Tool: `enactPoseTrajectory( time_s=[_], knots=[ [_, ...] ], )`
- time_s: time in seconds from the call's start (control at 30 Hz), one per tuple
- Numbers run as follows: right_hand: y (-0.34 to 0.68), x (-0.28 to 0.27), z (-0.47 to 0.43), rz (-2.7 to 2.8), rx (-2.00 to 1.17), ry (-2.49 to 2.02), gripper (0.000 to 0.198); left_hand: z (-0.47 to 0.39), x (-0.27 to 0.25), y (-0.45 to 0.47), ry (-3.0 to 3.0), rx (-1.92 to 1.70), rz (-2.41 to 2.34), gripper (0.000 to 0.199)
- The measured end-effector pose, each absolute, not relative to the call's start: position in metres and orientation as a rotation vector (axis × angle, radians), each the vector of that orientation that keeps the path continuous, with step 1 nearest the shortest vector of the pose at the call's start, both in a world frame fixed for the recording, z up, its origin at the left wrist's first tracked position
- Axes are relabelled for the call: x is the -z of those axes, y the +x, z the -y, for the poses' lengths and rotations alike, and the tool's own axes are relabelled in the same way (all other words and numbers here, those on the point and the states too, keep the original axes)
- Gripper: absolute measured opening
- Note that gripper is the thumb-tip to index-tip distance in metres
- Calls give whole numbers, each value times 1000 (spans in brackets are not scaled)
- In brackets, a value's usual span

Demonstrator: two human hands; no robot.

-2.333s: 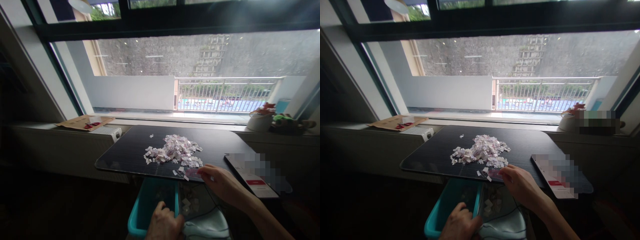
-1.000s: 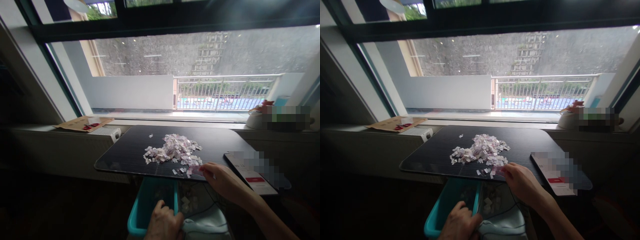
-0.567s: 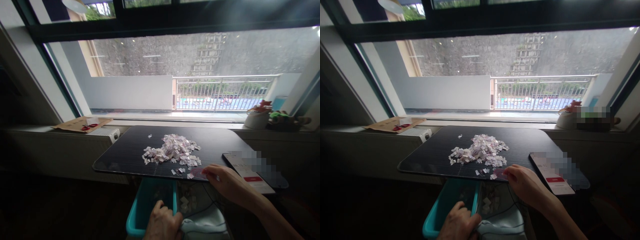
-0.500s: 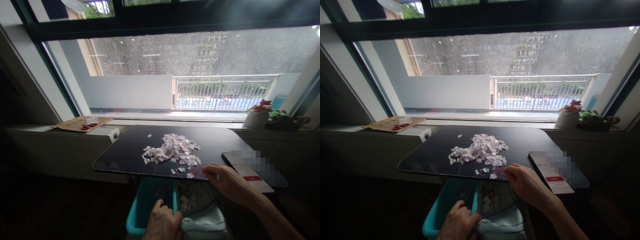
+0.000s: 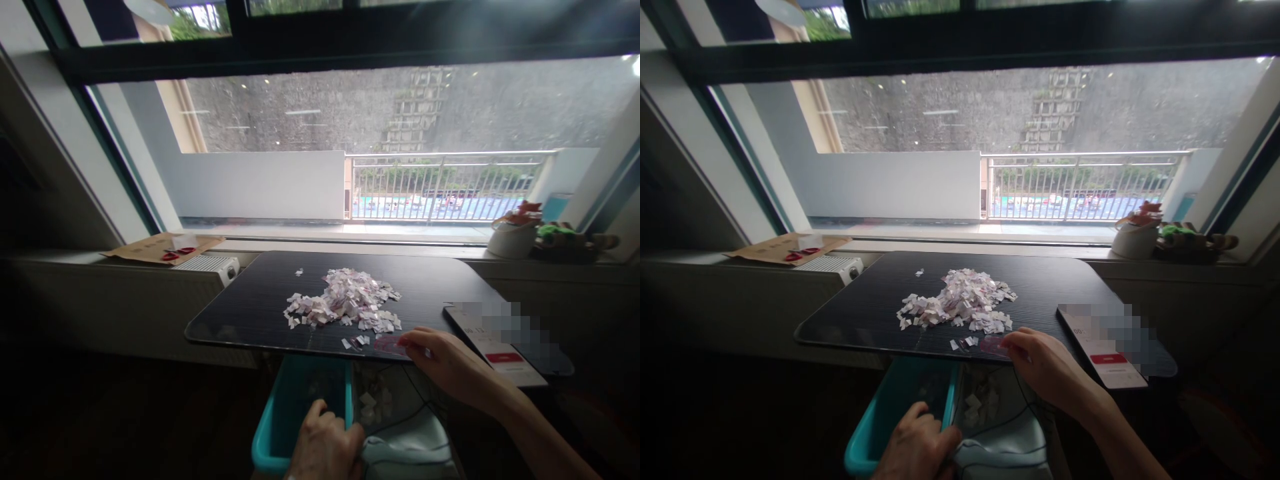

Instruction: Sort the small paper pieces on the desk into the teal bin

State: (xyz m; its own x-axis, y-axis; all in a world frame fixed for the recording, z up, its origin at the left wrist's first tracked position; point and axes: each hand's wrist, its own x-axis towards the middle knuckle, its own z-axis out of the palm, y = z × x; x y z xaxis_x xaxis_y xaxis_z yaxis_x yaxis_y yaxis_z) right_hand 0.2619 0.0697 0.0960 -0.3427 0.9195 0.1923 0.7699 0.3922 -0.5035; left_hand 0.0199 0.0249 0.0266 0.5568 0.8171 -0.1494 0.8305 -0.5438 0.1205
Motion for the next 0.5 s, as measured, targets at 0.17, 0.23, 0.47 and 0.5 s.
enactPoseTrajectory(
  time_s=[0.17,0.23,0.47,0.5],
  knots=[
    [257,-101,-68,2236,-455,-1445,27,-25,-29,21,2629,137,-1383,19],
    [256,-102,-67,2226,-450,-1441,28,-23,-31,22,2634,123,-1387,19],
    [245,-97,-81,2199,-373,-1468,28,-24,-28,22,2623,120,-1397,19],
    [244,-97,-82,2208,-358,-1486,28,-24,-28,22,2615,120,-1395,19]
  ],
)
